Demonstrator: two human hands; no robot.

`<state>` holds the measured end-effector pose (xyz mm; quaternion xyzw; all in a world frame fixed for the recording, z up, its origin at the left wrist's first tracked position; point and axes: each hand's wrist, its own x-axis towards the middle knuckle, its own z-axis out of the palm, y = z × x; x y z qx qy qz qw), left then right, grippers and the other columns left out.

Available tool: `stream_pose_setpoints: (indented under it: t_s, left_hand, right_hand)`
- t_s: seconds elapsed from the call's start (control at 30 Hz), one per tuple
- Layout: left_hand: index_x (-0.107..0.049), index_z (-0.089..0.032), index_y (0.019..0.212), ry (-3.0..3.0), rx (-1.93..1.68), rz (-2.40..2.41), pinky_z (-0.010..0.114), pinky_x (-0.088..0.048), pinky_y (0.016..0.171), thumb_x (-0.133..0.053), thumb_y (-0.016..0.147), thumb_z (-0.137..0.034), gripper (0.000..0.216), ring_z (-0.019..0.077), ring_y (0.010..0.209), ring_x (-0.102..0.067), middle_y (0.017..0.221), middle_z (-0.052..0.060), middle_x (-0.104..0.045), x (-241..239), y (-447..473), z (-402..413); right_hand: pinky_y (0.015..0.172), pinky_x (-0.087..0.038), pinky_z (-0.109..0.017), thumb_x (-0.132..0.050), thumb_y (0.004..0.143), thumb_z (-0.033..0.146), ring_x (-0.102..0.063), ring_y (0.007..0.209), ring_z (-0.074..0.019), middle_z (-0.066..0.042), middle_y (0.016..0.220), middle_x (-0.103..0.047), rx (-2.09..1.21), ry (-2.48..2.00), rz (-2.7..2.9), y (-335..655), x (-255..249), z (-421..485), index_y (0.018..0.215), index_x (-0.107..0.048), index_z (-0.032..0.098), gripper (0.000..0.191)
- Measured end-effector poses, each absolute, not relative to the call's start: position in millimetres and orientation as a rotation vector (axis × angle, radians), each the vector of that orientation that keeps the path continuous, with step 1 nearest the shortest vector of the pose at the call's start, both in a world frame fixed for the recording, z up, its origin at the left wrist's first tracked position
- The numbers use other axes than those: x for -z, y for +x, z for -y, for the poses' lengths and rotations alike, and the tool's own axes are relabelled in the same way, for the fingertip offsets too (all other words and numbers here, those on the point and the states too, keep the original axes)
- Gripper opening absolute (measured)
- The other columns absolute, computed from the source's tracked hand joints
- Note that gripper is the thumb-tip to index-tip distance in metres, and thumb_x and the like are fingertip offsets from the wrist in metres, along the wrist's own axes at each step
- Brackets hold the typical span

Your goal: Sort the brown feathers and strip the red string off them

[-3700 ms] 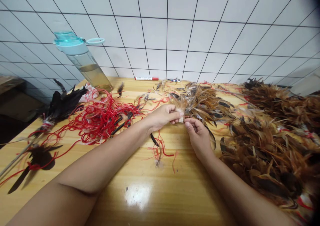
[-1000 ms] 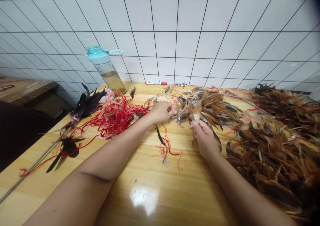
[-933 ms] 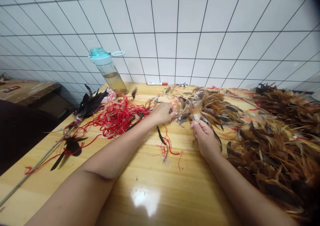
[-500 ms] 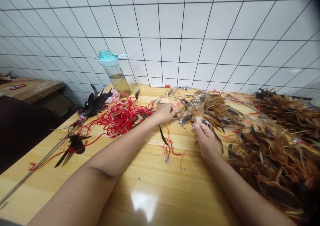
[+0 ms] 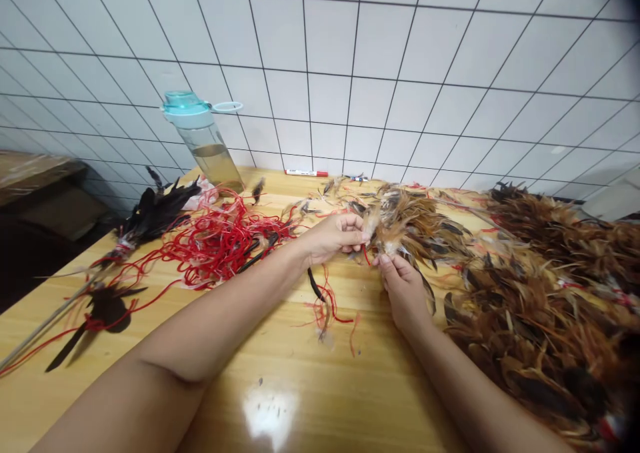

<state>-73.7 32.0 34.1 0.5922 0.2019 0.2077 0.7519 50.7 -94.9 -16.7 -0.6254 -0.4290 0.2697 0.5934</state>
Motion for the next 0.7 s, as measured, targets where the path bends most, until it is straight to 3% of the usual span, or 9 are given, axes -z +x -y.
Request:
stream_pose_setpoints:
  t_s: [0.23,0.43,0.7]
  left_hand:
    - [-0.055,-0.012,0.073,1.239,-0.436,-0.415,0.017,-0.029,0.050,-0.076,0.064,-0.028,0.028,0.0041,0.054,-0.050,0.064,-0.002,-0.057,-21.6,-64.6,-14.5]
    - [-0.054,-0.013,0.069,1.223,-0.485,-0.464,0.019,-0.035,0.057,-0.078,0.059,-0.026,0.029,0.0051,0.057,-0.050,0.061,-0.003,-0.055,-15.3,-61.1,-12.3]
    - [-0.055,-0.012,0.065,1.199,-0.452,-0.464,0.019,-0.035,0.058,-0.078,0.058,-0.022,0.026,0.0056,0.059,-0.049,0.063,-0.002,-0.056,-20.9,-62.6,-8.6]
  right_hand:
    - [0.060,-0.040,-0.027,-0.055,0.080,0.050,-0.051,0.064,-0.0164,0.002,0.053,-0.049,-0.659,-1.449,0.950,49.3,14.5,94.4,0.077,-0.066,0.019,0.033]
    - [0.076,-0.044,-0.031,-0.062,0.076,0.042,-0.055,0.076,-0.0165,-0.001,0.071,-0.060,-0.704,-1.360,0.933,48.9,16.4,91.0,0.071,-0.063,0.019,0.023]
    - [0.073,-0.042,-0.029,-0.060,0.077,0.039,-0.052,0.072,-0.0143,0.000,0.072,-0.059,-0.665,-1.389,0.935,49.9,17.8,91.6,0.072,-0.061,0.018,0.021]
